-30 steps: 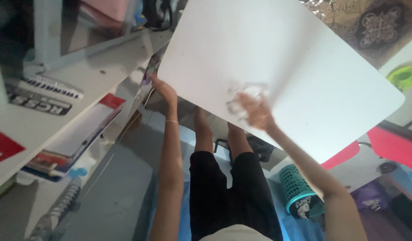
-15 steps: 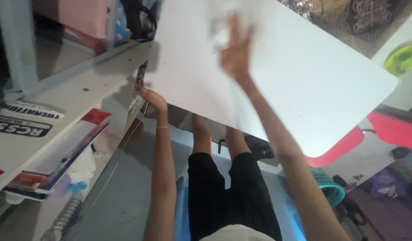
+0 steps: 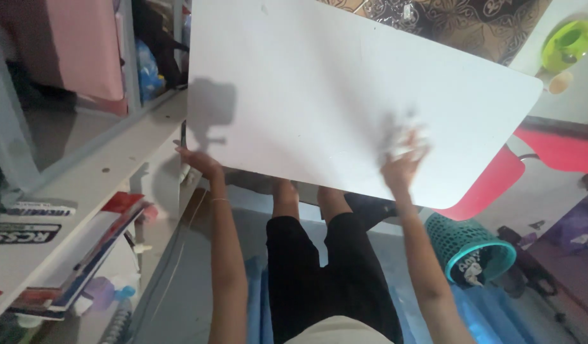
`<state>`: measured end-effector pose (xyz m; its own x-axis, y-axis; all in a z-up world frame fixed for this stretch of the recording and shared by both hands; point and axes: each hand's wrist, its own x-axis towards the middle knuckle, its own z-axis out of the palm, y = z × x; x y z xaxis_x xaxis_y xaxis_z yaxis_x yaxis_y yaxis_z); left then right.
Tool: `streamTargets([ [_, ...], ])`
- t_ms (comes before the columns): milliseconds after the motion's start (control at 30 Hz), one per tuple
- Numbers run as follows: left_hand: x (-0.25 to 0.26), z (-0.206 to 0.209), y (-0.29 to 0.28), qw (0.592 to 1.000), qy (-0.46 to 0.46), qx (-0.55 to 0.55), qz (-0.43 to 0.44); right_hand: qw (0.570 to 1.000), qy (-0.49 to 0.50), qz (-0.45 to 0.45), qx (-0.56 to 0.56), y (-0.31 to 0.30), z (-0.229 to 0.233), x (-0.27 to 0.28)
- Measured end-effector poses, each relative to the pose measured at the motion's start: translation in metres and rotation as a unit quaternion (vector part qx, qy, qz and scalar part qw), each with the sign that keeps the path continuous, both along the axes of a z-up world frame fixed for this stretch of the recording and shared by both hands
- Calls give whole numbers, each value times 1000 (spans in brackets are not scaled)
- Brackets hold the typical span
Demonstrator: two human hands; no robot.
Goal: The person wipes a white table surface with a tissue, then places a book on the table and opens it. The person also briefly handles a small bottle and a comb on a nearby shelf.
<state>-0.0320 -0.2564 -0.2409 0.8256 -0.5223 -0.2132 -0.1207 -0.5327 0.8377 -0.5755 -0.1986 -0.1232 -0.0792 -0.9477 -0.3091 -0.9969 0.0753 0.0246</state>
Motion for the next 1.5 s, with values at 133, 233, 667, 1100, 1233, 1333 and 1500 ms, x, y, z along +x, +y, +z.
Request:
streamTargets([
  [133,-7,6,-8,994,69,-50,68,968,-71,-193,-144,-67,-13,-27],
  [233,-9,4,1,996,-75,-22,-34,980,85,-64,-167,-121,-11,4],
  [667,-15,-9,17,970,-197,-51,-135,970,-225,60,-63,-321,-5,324],
  [1100,-15,-19,0,974,69,-217,18,640,-743,-44,192,-187,35,310],
  [1233,-16,-26,12,989,33,-137,41,161,-893,-376,189,-168,32,227],
  [1333,-16,-31,0,983,103,-126,88,222,-897,-346,162,-174,29,193],
  [1500,-13,-28,7,980,108,-143,91,763,-614,-202,14,-166,28,178],
])
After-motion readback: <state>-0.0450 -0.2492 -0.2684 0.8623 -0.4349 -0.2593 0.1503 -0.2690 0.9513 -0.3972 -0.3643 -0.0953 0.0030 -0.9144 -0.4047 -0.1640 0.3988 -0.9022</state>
